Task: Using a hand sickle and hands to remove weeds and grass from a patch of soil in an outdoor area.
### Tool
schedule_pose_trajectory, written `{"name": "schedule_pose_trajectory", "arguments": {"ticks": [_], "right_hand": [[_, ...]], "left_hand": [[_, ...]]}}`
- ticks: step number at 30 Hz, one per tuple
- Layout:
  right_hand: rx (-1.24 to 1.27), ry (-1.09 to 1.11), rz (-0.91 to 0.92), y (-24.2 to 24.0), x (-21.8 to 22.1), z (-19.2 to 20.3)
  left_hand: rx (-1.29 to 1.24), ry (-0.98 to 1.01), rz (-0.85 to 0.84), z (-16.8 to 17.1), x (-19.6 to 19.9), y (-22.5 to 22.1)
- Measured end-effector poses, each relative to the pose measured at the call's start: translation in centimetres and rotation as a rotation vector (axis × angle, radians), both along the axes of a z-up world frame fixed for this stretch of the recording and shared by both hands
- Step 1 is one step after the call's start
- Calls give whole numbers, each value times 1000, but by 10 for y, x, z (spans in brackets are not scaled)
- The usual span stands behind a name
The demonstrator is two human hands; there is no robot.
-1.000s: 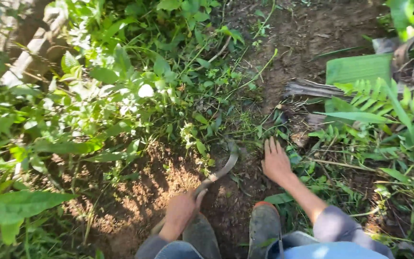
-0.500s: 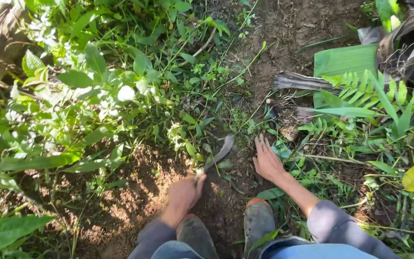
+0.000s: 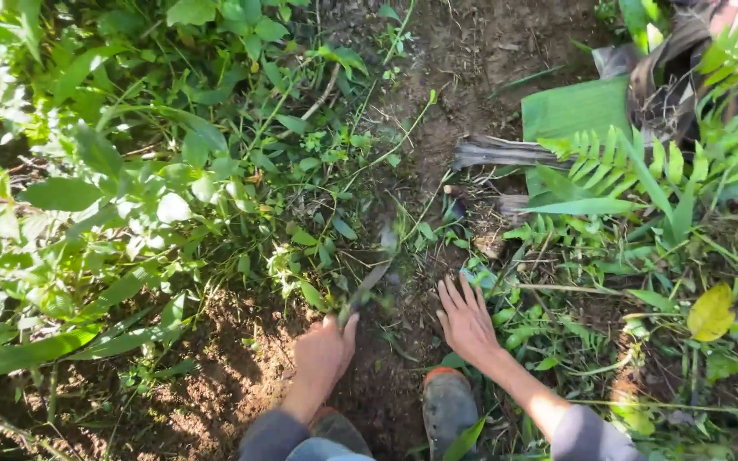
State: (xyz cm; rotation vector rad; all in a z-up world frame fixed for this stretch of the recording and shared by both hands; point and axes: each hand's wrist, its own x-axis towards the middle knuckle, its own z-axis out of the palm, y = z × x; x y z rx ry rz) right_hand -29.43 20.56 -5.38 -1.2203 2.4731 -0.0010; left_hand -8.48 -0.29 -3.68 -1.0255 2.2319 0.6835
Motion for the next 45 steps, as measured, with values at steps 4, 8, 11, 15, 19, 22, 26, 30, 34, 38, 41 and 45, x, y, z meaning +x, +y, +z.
{"name": "schedule_pose_trajectory", "arguments": {"ticks": [4,8,11,15,19,22,26,30,34,38,41,45], "right_hand": [[-72,132,20,12,6,-17],[-13,-94,29,7,-4,-3],[-15,-166,54,14,-13,-2],[40,-221,44,9,-17,0],[64,-184,59,14,-12,-5],[-77,-90,45,21,-2,-22],[-177,33,-40,41,8,-39],[-174,24,-99,39,13,-21],[-163,62,-140,38,4,-21],[-160,185,-66,49,18,-31],[-113,21,-141,32,26,-10],[-29,-14,-82,39,11,-10]], "left_hand": [[-20,38,-36,-13,15,2],[-63,89,-54,-14,31,-6],[-3,-152,26,5,83,15],[-38,176,47,-21,40,26],[22,258,-113,-41,-32,25],[13,281,-103,-43,-33,16],[-39,322,-92,-36,38,28],[-237,360,-156,-50,47,46],[-137,330,-190,-44,-30,24],[58,121,-155,-4,-36,9],[5,390,-120,-35,34,29],[-30,283,-257,-36,75,39]]}}
